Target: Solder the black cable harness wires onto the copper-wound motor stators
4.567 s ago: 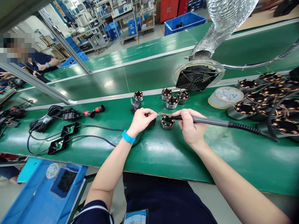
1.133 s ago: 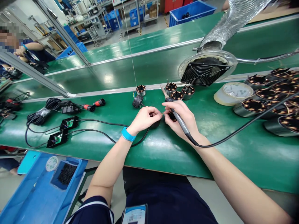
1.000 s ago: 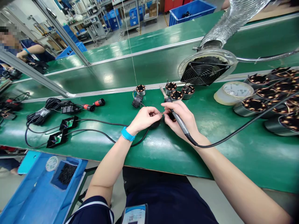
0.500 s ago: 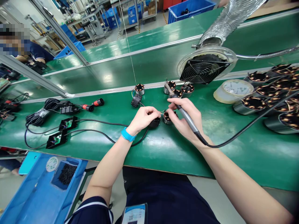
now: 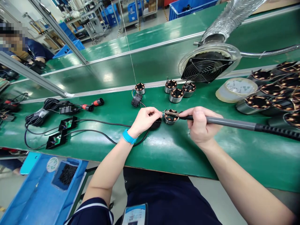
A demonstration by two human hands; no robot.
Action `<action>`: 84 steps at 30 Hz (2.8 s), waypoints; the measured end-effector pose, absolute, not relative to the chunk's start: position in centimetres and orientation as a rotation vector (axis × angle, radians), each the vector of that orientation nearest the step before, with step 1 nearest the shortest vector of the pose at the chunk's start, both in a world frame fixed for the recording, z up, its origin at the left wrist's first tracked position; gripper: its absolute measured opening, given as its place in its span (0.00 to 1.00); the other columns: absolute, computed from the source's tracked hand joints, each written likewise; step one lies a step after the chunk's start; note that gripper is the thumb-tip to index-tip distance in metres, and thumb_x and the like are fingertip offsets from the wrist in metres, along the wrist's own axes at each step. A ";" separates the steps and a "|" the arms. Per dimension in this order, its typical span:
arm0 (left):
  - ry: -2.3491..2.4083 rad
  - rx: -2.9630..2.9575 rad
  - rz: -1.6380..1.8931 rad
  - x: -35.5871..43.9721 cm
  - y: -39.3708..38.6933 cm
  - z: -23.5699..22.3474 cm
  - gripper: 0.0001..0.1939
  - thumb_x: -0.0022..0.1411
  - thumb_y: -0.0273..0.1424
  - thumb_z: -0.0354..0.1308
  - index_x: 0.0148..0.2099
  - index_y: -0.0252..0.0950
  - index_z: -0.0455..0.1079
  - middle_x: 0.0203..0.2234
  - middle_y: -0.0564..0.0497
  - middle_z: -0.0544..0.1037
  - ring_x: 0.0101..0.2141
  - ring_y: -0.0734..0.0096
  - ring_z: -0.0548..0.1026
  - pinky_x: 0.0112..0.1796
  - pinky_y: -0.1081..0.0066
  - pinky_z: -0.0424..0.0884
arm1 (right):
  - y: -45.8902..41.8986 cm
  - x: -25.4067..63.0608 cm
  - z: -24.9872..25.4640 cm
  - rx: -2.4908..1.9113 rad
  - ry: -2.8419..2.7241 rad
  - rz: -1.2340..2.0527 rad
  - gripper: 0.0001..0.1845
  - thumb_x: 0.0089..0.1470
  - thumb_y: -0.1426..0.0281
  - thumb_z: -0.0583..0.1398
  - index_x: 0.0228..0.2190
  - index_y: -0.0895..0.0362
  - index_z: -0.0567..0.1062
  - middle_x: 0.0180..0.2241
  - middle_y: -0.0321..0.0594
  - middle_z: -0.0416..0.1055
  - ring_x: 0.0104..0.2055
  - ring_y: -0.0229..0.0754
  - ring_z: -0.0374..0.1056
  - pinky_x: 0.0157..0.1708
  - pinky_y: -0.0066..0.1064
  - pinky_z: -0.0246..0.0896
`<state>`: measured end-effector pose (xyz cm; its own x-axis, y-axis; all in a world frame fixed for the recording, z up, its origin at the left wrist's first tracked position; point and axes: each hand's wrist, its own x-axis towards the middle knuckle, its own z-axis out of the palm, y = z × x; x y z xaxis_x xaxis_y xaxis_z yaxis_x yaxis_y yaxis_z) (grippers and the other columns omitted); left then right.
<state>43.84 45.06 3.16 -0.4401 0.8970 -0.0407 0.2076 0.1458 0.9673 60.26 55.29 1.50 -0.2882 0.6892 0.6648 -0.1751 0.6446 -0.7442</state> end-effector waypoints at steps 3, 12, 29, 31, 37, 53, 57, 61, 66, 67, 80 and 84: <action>1.780 1.057 1.331 43.9 45.1 3.2 0.10 0.59 0.33 0.60 0.29 0.33 0.76 0.28 0.50 0.79 0.31 0.72 0.72 0.37 0.72 0.66 | 55.2 60.2 1.5 -0.429 -1.682 0.906 0.23 0.69 0.61 0.55 0.26 0.53 0.81 0.15 0.33 0.64 0.17 0.38 0.63 0.23 0.33 0.62; 1.800 1.081 1.312 44.0 45.0 3.2 0.12 0.60 0.36 0.61 0.30 0.33 0.76 0.28 0.50 0.79 0.31 0.71 0.72 0.36 0.71 0.66 | 55.2 60.1 1.5 -0.456 -1.682 0.941 0.24 0.70 0.58 0.55 0.26 0.52 0.81 0.15 0.34 0.64 0.18 0.40 0.65 0.26 0.36 0.68; 1.803 1.066 1.293 44.1 44.9 3.6 0.12 0.59 0.36 0.60 0.29 0.33 0.75 0.28 0.50 0.78 0.30 0.72 0.71 0.36 0.71 0.65 | 55.1 60.1 1.9 -0.525 -1.577 0.981 0.24 0.68 0.57 0.55 0.25 0.53 0.81 0.16 0.35 0.65 0.15 0.38 0.58 0.18 0.35 0.55; 1.791 1.071 1.297 44.1 45.0 3.6 0.11 0.58 0.36 0.61 0.29 0.33 0.75 0.28 0.50 0.79 0.31 0.72 0.71 0.37 0.71 0.66 | 55.1 60.1 1.9 -0.519 -1.575 0.978 0.24 0.68 0.57 0.55 0.26 0.53 0.81 0.17 0.36 0.67 0.15 0.38 0.57 0.18 0.35 0.55; 1.780 1.080 1.298 44.0 45.0 3.5 0.10 0.58 0.34 0.60 0.29 0.34 0.75 0.29 0.49 0.80 0.33 0.70 0.74 0.39 0.70 0.68 | 55.0 59.9 2.1 -0.530 -1.586 0.964 0.24 0.68 0.56 0.54 0.26 0.52 0.81 0.16 0.35 0.64 0.14 0.38 0.56 0.18 0.36 0.56; 1.762 1.098 1.312 44.1 45.1 3.5 0.09 0.60 0.33 0.59 0.29 0.34 0.75 0.30 0.49 0.81 0.34 0.70 0.75 0.40 0.71 0.69 | 55.7 58.9 2.5 -0.328 -1.913 0.833 0.14 0.65 0.70 0.61 0.51 0.50 0.77 0.38 0.40 0.74 0.40 0.44 0.73 0.45 0.39 0.70; 1.772 1.086 1.306 44.1 45.0 3.5 0.10 0.59 0.34 0.60 0.30 0.34 0.76 0.30 0.49 0.81 0.33 0.70 0.75 0.39 0.71 0.68 | 55.9 58.7 2.2 -0.267 -1.964 0.824 0.21 0.62 0.73 0.61 0.55 0.48 0.73 0.41 0.40 0.73 0.43 0.45 0.73 0.48 0.40 0.72; 1.787 1.112 1.283 44.0 44.9 3.6 0.12 0.61 0.37 0.60 0.31 0.34 0.76 0.29 0.49 0.80 0.31 0.70 0.73 0.36 0.70 0.67 | 55.9 58.6 1.8 -0.233 -2.013 0.833 0.24 0.61 0.75 0.61 0.57 0.47 0.71 0.44 0.42 0.73 0.43 0.45 0.74 0.47 0.39 0.75; 1.921 1.320 1.213 43.8 44.8 3.8 0.15 0.65 0.38 0.58 0.30 0.36 0.77 0.27 0.51 0.80 0.31 0.68 0.70 0.40 0.66 0.64 | 55.8 58.3 1.5 -0.175 -2.060 0.779 0.25 0.63 0.77 0.58 0.58 0.46 0.70 0.45 0.43 0.72 0.45 0.45 0.74 0.48 0.39 0.75; 1.953 1.366 1.198 43.8 44.8 3.8 0.15 0.66 0.38 0.57 0.31 0.36 0.77 0.27 0.51 0.81 0.32 0.67 0.70 0.40 0.66 0.63 | 55.8 58.2 1.5 -0.158 -2.064 0.762 0.25 0.63 0.77 0.57 0.58 0.47 0.70 0.45 0.43 0.72 0.46 0.45 0.73 0.48 0.39 0.75; 1.804 1.209 1.201 43.5 44.6 4.0 0.13 0.61 0.38 0.62 0.35 0.32 0.78 0.29 0.49 0.79 0.30 0.71 0.70 0.35 0.70 0.64 | 55.6 58.0 1.0 -0.126 -2.073 0.651 0.22 0.63 0.78 0.56 0.56 0.50 0.72 0.41 0.42 0.66 0.42 0.42 0.70 0.44 0.33 0.72; 1.789 1.096 1.253 43.5 44.7 3.7 0.15 0.56 0.39 0.66 0.36 0.30 0.77 0.27 0.51 0.76 0.28 0.74 0.67 0.31 0.72 0.62 | 55.7 58.2 1.0 -0.155 -2.058 0.664 0.24 0.61 0.80 0.57 0.56 0.50 0.71 0.41 0.42 0.67 0.43 0.43 0.70 0.46 0.34 0.72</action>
<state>43.47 44.65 3.67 -0.4109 0.9094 -0.0648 0.2502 0.1808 0.9512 58.21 55.75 1.04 -0.5543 0.3593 0.7508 -0.1472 0.8455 -0.5133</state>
